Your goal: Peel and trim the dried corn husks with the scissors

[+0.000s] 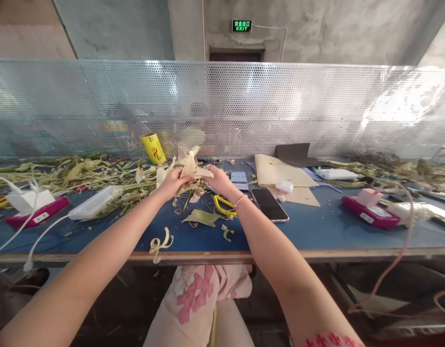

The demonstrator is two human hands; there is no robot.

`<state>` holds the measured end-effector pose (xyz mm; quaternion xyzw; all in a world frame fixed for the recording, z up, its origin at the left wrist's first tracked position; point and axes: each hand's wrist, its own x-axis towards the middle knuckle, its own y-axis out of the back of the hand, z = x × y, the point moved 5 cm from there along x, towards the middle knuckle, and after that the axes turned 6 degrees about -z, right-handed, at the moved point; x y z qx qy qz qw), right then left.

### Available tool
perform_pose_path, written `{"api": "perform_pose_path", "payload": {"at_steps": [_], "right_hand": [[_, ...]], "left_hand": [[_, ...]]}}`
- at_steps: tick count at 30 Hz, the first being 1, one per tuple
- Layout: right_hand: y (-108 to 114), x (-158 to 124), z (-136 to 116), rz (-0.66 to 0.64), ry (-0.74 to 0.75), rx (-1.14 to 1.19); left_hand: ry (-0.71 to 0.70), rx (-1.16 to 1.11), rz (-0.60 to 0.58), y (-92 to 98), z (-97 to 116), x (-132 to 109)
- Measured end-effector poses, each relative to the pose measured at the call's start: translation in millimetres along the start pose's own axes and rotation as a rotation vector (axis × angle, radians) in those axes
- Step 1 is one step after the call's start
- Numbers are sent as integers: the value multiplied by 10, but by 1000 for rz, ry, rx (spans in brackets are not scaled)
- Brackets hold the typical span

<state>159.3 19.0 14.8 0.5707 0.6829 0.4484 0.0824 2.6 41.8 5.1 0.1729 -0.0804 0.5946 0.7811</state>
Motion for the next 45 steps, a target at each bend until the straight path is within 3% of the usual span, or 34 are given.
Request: {"api": "perform_pose_path", "payload": {"at_steps": [3, 5, 11, 15, 18, 21, 24, 26, 29, 31, 35, 39, 42, 45], "right_hand": [[184, 17, 154, 135, -61, 339], [288, 20, 245, 200, -77, 519], [485, -26, 362, 316, -74, 756], [440, -19, 406, 276, -128, 725], [362, 3, 434, 207, -163, 567], [262, 24, 415, 104, -143, 222], [142, 39, 341, 101, -41, -93], [38, 48, 260, 141, 66, -177], [-181, 75, 140, 97, 195, -183], [-308, 99, 101, 64, 201, -191], [-442, 144, 112, 74, 150, -266], [-476, 192, 215, 7, -2, -231], [-394, 196, 253, -1, -75, -127], [-223, 169, 320, 82, -156, 86]], "left_hand": [[43, -39, 301, 273, -37, 18], [59, -79, 423, 391, -61, 8], [74, -133, 561, 518, -125, -6], [56, -129, 603, 556, -148, 7], [13, -139, 576, 548, -129, 19], [14, -114, 535, 510, -114, 20], [19, -83, 480, 453, -102, 23], [3, -95, 410, 395, -87, 33], [-47, -183, 284, 292, -44, 44], [-69, -244, 193, 220, -8, 40], [-67, -309, 31, 100, 43, 7], [-59, -350, -89, 20, 54, -15], [-51, -308, -52, 40, 50, -8], [-26, -259, 65, 130, 34, 9]]}}
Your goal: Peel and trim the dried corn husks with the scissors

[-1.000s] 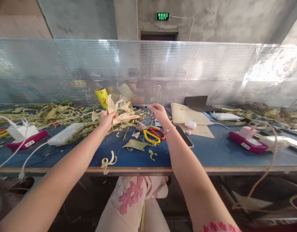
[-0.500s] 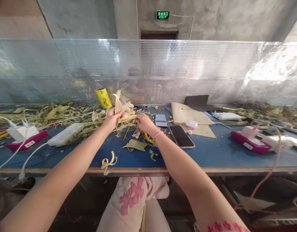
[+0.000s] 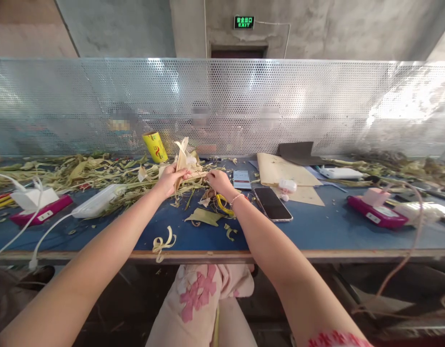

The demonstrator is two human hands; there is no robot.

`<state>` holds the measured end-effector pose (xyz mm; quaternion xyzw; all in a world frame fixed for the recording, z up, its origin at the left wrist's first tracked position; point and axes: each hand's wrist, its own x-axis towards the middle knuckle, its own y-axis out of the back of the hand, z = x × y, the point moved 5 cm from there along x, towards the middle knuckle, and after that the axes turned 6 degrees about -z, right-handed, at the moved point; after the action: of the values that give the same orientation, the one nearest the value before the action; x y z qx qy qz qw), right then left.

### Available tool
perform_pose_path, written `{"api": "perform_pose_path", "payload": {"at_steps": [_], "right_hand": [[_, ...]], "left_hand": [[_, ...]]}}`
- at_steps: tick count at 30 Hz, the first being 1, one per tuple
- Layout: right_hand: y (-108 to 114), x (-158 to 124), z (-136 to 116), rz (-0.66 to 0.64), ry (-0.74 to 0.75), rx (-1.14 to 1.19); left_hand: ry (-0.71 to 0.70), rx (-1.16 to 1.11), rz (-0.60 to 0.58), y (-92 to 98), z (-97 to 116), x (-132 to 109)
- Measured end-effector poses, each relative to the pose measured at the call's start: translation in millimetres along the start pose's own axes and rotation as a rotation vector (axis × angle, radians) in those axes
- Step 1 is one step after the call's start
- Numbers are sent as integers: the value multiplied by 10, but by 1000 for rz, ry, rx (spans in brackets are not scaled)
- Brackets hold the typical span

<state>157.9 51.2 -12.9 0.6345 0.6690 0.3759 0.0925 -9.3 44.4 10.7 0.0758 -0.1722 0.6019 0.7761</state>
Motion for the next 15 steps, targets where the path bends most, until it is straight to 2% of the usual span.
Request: {"api": "perform_pose_path", "payload": {"at_steps": [5, 8, 11, 15], "right_hand": [[294, -13, 189, 187, -163, 624], [378, -21, 230, 213, -182, 984], [445, -36, 183, 197, -106, 1170], [543, -76, 103, 192, -22, 1272]], "left_hand": [[37, 45, 225, 270, -74, 64], [56, 105, 340, 443, -155, 103], [67, 108, 391, 535, -211, 124], [69, 134, 429, 575, -212, 117]]}}
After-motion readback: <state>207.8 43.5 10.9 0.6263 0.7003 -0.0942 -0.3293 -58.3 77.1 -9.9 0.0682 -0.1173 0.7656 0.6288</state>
